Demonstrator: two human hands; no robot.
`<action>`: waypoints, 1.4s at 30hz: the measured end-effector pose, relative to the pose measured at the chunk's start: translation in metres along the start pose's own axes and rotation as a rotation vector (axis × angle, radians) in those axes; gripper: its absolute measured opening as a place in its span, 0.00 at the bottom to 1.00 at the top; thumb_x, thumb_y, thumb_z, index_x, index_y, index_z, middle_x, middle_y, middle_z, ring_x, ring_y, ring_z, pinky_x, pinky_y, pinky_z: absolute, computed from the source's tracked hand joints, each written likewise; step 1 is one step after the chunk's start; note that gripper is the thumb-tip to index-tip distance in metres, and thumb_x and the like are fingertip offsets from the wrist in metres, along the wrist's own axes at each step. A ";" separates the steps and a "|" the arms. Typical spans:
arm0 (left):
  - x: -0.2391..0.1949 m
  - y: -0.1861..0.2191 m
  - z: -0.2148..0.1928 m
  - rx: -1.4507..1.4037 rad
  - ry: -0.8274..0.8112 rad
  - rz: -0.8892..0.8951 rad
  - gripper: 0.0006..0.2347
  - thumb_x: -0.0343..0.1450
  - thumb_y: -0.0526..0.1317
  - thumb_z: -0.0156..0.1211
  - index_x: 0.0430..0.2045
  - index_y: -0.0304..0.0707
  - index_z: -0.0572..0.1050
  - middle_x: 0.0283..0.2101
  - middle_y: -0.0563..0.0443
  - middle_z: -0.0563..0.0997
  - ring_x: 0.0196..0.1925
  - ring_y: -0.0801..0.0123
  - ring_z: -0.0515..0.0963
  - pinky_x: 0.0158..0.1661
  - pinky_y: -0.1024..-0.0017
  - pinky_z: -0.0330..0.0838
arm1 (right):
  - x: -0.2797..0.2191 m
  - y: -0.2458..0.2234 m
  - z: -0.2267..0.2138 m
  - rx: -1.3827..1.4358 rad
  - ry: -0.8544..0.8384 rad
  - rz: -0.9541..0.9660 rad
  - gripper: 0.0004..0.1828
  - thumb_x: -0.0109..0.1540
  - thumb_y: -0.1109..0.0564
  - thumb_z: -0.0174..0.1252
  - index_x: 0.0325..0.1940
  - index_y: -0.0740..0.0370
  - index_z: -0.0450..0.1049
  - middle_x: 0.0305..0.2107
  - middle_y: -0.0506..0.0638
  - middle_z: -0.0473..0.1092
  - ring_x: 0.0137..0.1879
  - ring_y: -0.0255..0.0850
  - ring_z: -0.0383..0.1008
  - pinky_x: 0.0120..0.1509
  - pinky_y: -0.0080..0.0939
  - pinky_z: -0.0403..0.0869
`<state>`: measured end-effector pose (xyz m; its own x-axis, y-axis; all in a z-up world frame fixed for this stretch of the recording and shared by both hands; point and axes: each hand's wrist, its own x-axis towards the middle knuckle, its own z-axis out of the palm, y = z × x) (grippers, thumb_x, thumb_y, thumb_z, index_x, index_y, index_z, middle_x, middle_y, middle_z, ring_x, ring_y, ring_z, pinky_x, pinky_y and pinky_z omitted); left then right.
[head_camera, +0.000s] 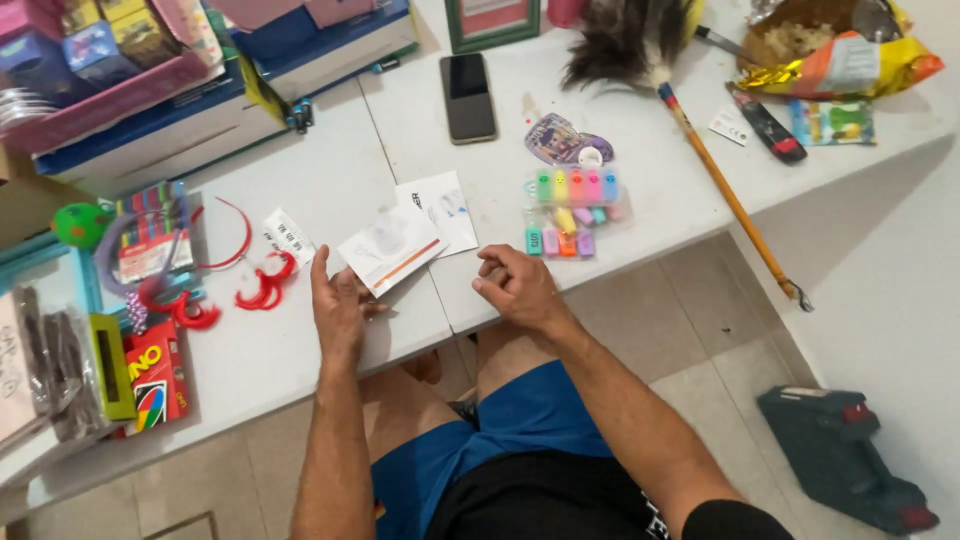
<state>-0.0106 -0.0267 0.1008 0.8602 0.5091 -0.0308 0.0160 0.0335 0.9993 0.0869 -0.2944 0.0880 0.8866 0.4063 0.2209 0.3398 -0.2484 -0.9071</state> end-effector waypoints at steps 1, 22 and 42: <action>-0.001 -0.002 0.001 0.040 -0.006 0.022 0.32 0.78 0.58 0.50 0.72 0.38 0.51 0.40 0.37 0.76 0.30 0.64 0.79 0.26 0.71 0.83 | 0.000 -0.003 -0.001 -0.022 -0.005 0.006 0.19 0.56 0.55 0.71 0.50 0.61 0.77 0.32 0.54 0.80 0.30 0.44 0.81 0.30 0.40 0.76; -0.010 -0.009 0.008 0.037 0.113 0.227 0.32 0.69 0.31 0.60 0.69 0.36 0.53 0.56 0.40 0.65 0.48 0.62 0.76 0.43 0.73 0.76 | 0.069 0.030 -0.198 -0.299 -0.070 0.066 0.27 0.42 0.54 0.83 0.33 0.64 0.73 0.50 0.61 0.75 0.56 0.56 0.75 0.61 0.50 0.74; 0.014 0.049 0.185 0.513 -0.505 -0.226 0.31 0.72 0.58 0.55 0.67 0.39 0.64 0.59 0.34 0.78 0.59 0.46 0.80 0.56 0.54 0.74 | 0.017 0.052 -0.145 -0.329 -0.028 -0.041 0.27 0.42 0.60 0.71 0.44 0.56 0.70 0.47 0.53 0.74 0.53 0.52 0.76 0.58 0.48 0.75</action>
<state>0.0964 -0.1772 0.1530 0.9349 0.0772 -0.3465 0.3490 -0.3774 0.8578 0.1648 -0.4275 0.0967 0.8624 0.4453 0.2408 0.4625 -0.4998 -0.7323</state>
